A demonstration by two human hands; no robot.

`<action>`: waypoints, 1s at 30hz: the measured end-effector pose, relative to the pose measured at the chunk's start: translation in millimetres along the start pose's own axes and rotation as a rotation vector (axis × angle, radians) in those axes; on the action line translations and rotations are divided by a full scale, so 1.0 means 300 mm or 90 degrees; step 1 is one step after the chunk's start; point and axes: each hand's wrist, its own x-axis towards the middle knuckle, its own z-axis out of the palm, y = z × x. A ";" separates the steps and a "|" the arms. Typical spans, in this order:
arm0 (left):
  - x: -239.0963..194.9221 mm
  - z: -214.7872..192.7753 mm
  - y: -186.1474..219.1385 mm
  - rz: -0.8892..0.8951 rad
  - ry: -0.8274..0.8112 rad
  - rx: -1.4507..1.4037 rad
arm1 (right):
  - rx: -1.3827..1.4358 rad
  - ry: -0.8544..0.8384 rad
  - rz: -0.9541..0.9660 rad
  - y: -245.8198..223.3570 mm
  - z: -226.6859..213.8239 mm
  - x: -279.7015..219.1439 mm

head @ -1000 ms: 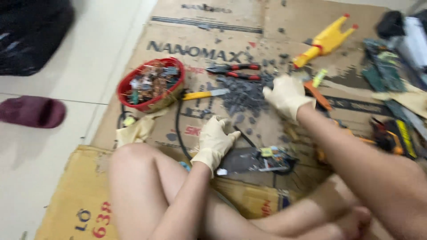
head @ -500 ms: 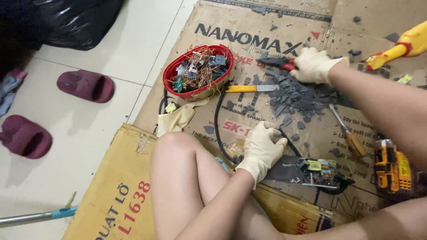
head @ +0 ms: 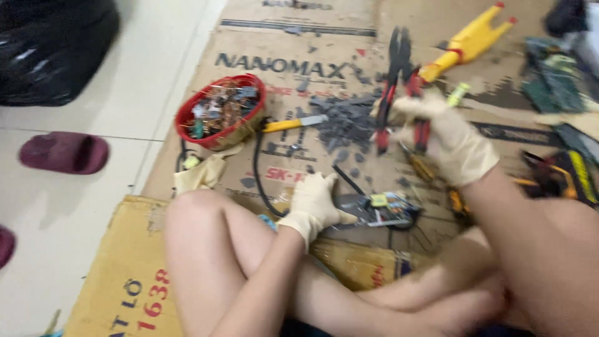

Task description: The person sits cross-legged on the floor and uses a screwdriver to remove screws from a small electronic device. They then use pliers to pull out components and wires from the device's casing.

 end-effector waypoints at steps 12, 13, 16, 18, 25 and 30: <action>0.006 0.097 0.011 0.025 -0.004 0.153 | 0.064 0.133 0.223 0.364 -0.242 -0.494; -0.003 0.077 0.023 0.018 -0.018 0.171 | 0.111 0.091 0.256 0.347 -0.208 -0.525; -0.027 0.049 0.041 0.004 -0.052 0.143 | 0.167 0.040 0.299 0.316 -0.151 -0.595; -0.038 0.028 0.058 -0.009 -0.062 0.093 | 0.167 0.023 0.308 0.354 -0.198 -0.624; -0.040 0.021 0.045 -0.004 -0.096 0.019 | 0.221 0.038 0.325 0.299 -0.098 -0.708; -0.028 0.017 0.042 0.022 -0.005 0.056 | 0.188 -0.010 0.348 0.261 -0.071 -0.712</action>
